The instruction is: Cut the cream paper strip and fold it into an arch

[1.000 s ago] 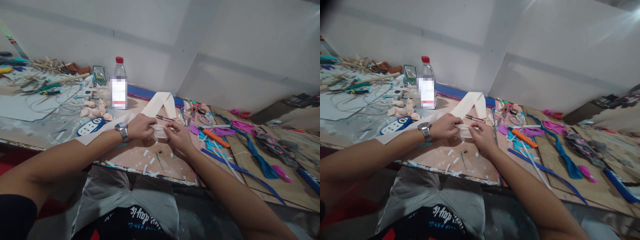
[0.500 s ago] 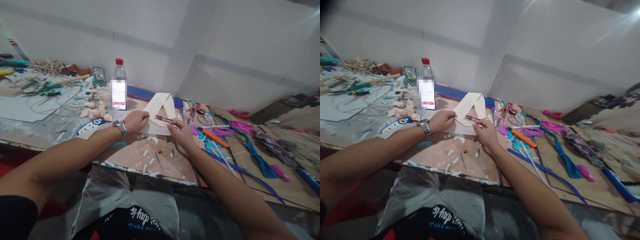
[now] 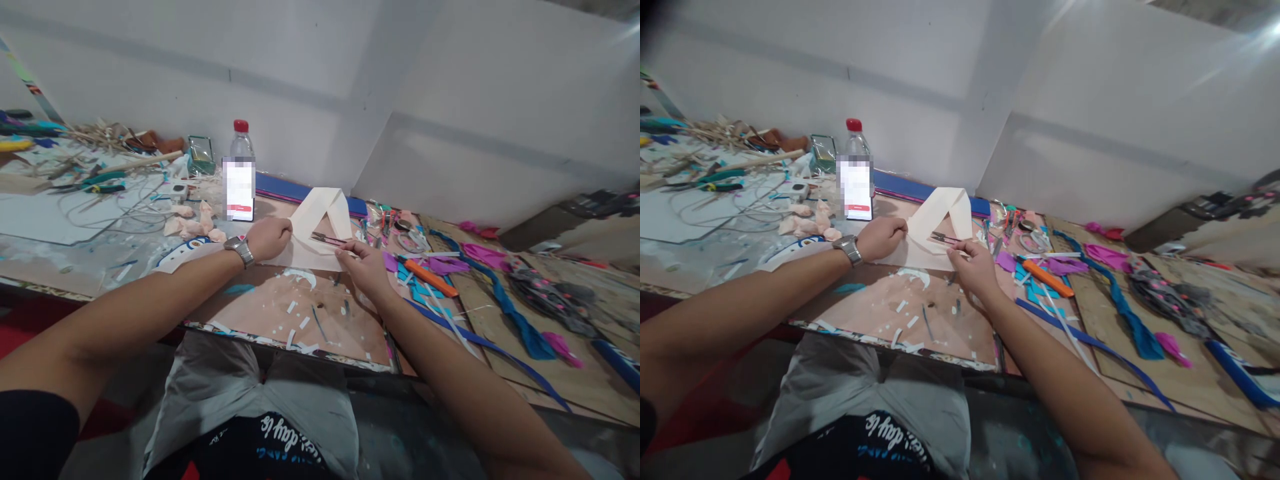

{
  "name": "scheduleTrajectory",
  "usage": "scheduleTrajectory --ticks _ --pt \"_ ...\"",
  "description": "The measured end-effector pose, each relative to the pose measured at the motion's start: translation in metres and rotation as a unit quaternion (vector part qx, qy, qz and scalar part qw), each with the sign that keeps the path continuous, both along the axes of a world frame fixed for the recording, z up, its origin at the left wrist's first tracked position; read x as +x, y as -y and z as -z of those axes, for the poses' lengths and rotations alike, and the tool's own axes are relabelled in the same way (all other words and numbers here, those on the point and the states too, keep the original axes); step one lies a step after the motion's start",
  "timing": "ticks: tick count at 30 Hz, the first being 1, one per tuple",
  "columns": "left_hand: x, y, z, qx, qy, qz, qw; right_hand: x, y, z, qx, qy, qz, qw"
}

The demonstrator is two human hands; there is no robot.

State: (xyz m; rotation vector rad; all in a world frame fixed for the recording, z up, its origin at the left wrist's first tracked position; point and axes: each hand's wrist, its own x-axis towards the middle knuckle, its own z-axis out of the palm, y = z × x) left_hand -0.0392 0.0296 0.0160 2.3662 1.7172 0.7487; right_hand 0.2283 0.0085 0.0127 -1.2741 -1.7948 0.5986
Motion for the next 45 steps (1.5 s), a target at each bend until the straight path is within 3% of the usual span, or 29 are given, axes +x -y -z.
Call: scheduleTrajectory --ticks 8,11,14,31,45 --pt "0.017 0.028 -0.009 0.010 0.010 0.148 0.989 -0.014 0.018 -0.001 -0.005 0.044 -0.103 0.994" --pt "0.024 0.037 -0.009 0.026 -0.003 0.225 0.974 -0.017 0.023 -0.003 0.006 0.038 -0.122 0.992" --pt "0.028 0.039 -0.007 0.029 -0.010 0.259 0.965 -0.019 0.025 -0.005 0.014 0.034 -0.129 0.991" --pt "0.028 0.041 -0.012 -0.081 0.064 0.231 0.967 -0.015 0.022 -0.003 0.047 0.048 -0.127 0.990" --pt "0.028 0.039 -0.012 -0.064 0.014 0.192 0.979 -0.016 0.023 -0.005 0.045 0.031 -0.117 0.992"
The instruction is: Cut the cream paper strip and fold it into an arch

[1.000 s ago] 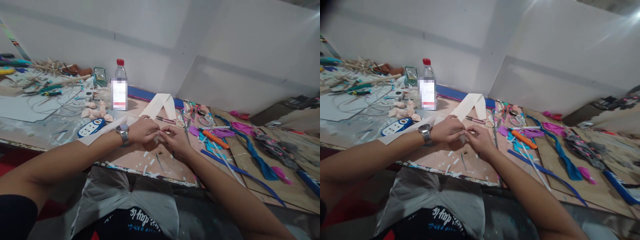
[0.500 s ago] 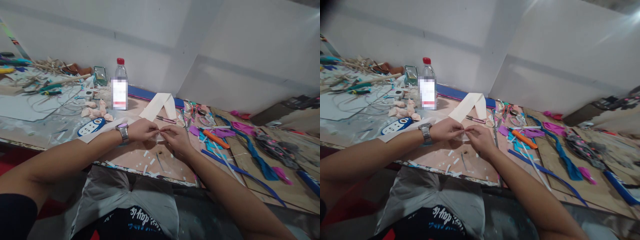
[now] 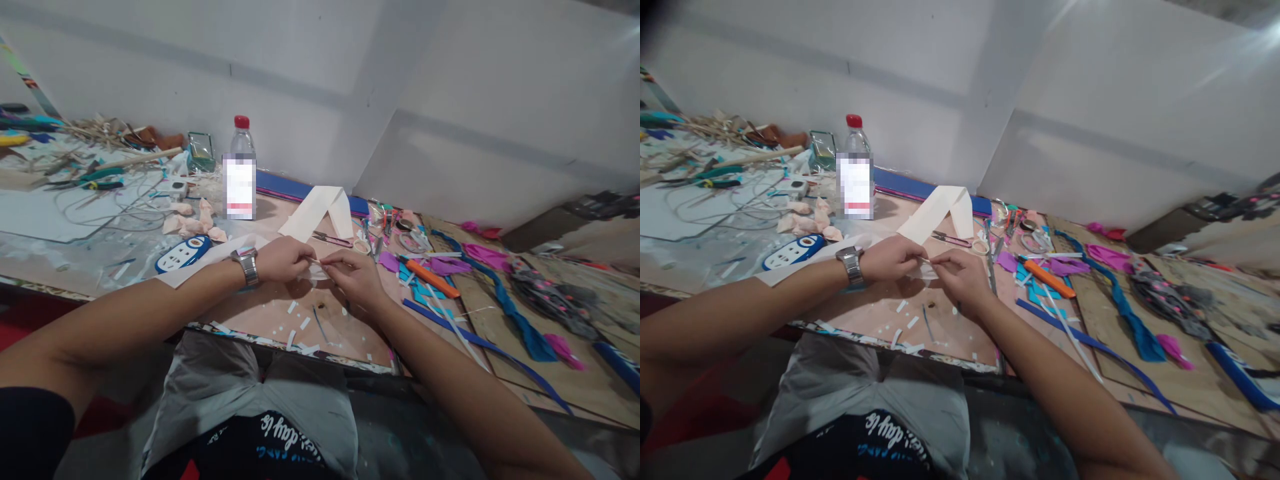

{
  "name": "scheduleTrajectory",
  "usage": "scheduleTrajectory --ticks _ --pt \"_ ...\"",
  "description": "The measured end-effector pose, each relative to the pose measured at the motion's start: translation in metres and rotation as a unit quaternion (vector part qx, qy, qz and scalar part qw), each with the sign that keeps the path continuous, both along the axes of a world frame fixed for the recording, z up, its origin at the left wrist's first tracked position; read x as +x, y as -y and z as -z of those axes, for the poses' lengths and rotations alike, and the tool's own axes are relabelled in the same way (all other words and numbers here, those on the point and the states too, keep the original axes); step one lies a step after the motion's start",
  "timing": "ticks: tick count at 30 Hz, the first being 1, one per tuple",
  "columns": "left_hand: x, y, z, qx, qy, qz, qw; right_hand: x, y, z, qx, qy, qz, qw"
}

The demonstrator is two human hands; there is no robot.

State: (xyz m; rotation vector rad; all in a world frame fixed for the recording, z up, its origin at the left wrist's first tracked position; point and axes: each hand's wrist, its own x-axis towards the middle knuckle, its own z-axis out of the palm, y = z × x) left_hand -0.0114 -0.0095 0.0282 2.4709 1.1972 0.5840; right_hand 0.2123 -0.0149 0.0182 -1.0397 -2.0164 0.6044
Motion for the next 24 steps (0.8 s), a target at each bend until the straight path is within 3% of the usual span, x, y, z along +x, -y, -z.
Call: scheduleTrajectory --ticks 18,21,24 --pt "-0.010 -0.015 0.002 0.050 -0.108 -0.099 0.988 0.000 -0.003 0.001 -0.054 -0.039 0.098 0.993" --pt "-0.011 -0.013 0.001 0.064 -0.118 -0.069 0.989 -0.002 -0.002 0.000 -0.052 -0.034 0.099 0.993" --pt "-0.007 -0.006 -0.002 0.081 -0.110 0.018 0.990 -0.003 0.000 0.000 -0.053 -0.022 0.075 0.996"
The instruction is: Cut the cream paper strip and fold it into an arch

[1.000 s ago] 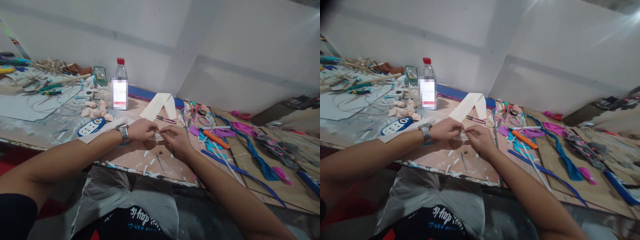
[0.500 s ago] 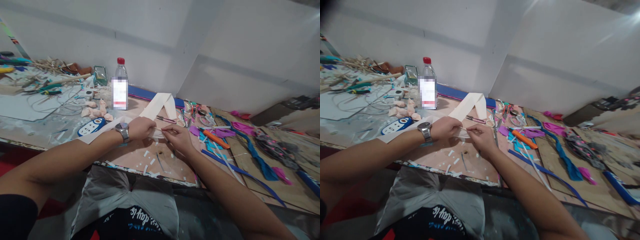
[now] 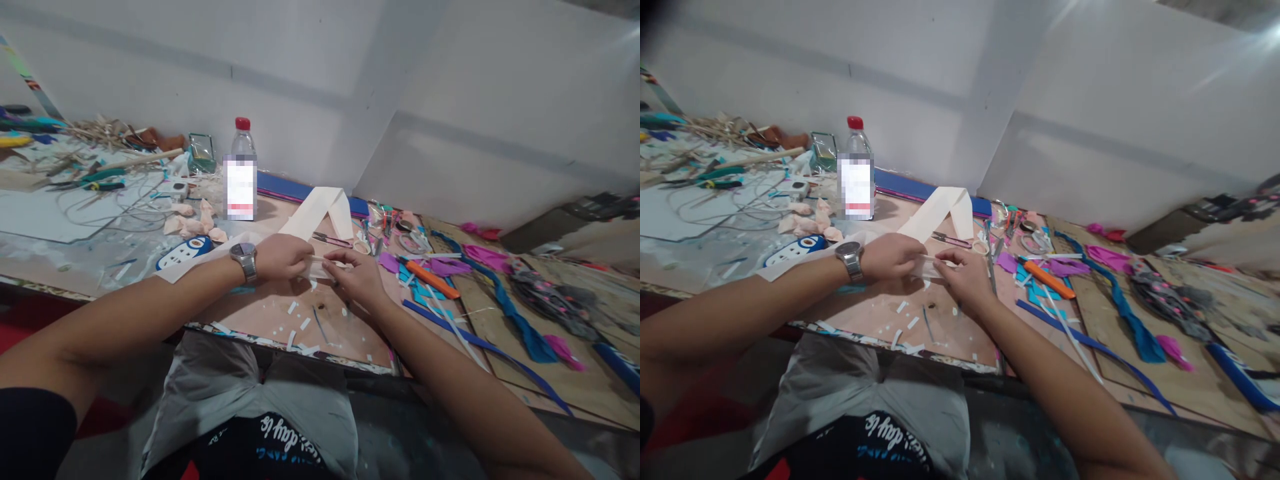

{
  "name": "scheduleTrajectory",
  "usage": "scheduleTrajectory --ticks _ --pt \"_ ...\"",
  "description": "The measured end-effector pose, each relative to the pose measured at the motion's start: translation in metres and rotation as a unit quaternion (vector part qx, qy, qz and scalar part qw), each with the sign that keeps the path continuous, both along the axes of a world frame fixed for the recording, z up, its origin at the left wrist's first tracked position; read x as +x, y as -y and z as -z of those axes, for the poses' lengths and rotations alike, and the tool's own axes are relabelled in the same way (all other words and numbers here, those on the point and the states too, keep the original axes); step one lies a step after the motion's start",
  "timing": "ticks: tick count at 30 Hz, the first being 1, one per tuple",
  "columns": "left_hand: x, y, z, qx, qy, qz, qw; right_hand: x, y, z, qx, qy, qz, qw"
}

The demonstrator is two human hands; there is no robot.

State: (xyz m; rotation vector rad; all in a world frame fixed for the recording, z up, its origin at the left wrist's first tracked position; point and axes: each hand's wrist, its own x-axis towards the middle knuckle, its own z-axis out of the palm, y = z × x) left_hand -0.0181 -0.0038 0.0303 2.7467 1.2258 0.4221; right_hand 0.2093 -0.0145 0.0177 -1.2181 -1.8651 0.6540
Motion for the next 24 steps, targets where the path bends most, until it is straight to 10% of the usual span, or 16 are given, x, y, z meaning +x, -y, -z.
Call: scheduleTrajectory --ticks 11,24 --pt "0.008 0.002 0.003 -0.008 0.036 -0.011 0.999 0.000 0.002 -0.002 -0.006 0.039 -0.015 0.999" --pt "-0.014 -0.026 0.003 0.000 0.046 -0.181 0.982 0.014 -0.016 0.002 -0.027 -0.016 0.054 0.998"
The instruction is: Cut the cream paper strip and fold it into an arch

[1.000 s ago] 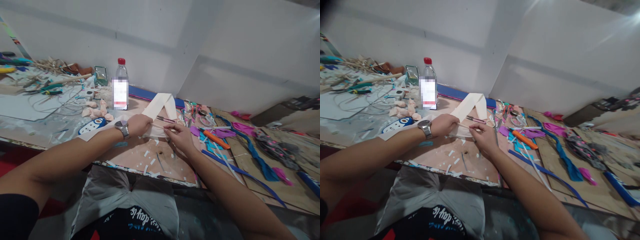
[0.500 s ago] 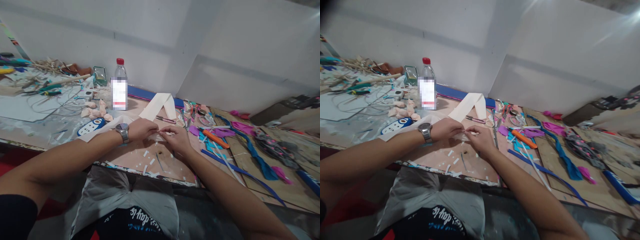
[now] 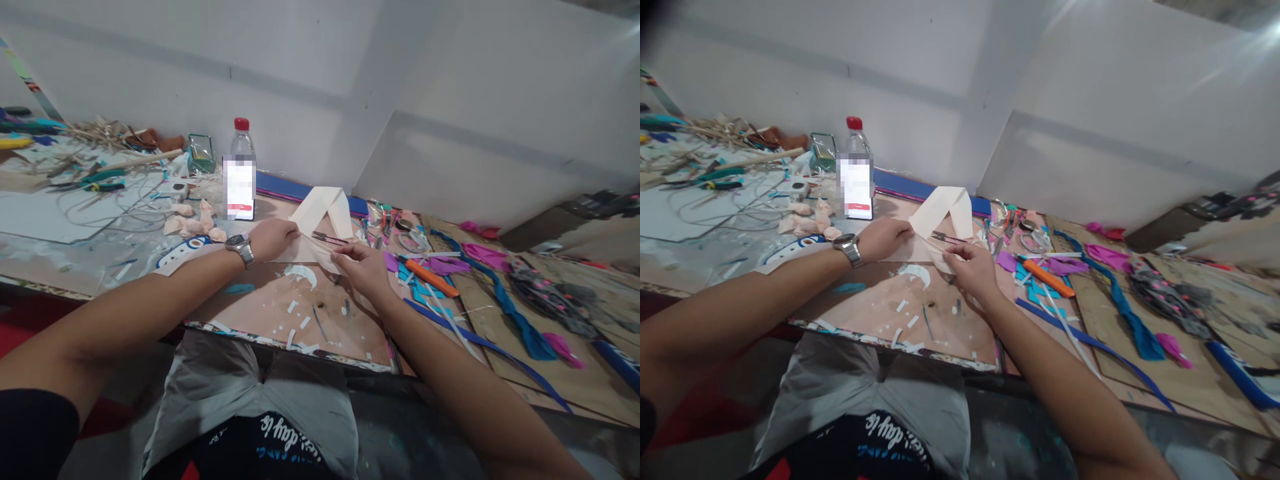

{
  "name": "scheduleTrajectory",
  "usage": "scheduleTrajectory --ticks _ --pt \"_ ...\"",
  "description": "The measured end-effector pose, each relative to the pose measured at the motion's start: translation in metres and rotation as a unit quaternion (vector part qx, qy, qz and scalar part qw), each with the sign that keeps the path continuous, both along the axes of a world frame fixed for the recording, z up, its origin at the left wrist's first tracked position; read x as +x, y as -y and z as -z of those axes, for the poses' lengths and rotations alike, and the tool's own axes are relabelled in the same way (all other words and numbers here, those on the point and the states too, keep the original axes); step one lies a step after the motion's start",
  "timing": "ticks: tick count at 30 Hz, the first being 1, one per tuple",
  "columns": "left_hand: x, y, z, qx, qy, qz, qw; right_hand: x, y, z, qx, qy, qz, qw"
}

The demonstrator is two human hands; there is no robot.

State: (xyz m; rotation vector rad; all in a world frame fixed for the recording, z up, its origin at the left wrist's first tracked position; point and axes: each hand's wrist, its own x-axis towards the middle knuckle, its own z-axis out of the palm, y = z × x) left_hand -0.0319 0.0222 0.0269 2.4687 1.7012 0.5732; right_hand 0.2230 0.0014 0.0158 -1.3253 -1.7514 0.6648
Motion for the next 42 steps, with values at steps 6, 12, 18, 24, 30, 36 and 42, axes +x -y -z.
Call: scheduleTrajectory --ticks 6,12,18,24,30,36,42 --pt "-0.008 -0.010 0.004 0.010 -0.006 -0.059 0.998 0.006 -0.006 -0.002 -0.012 -0.040 0.004 0.999" --pt "-0.009 -0.007 0.005 0.035 0.002 -0.032 0.999 0.005 -0.004 -0.003 0.002 -0.023 0.004 1.000" --pt "0.005 0.015 -0.001 0.083 0.045 0.158 0.983 -0.006 0.010 -0.007 0.027 0.031 -0.035 0.999" --pt "0.020 0.028 -0.004 0.047 0.006 0.271 0.961 -0.011 0.019 -0.008 0.028 0.050 -0.090 0.994" --pt "0.018 0.024 0.001 0.048 -0.040 0.208 0.976 -0.012 0.021 -0.009 0.050 0.075 -0.100 0.991" --pt "0.012 0.021 -0.004 0.035 -0.056 0.146 0.987 -0.010 0.020 -0.011 0.081 0.091 -0.082 0.989" --pt "0.004 0.012 -0.004 0.027 -0.016 0.100 0.995 -0.001 0.006 -0.008 0.045 0.058 -0.058 0.996"
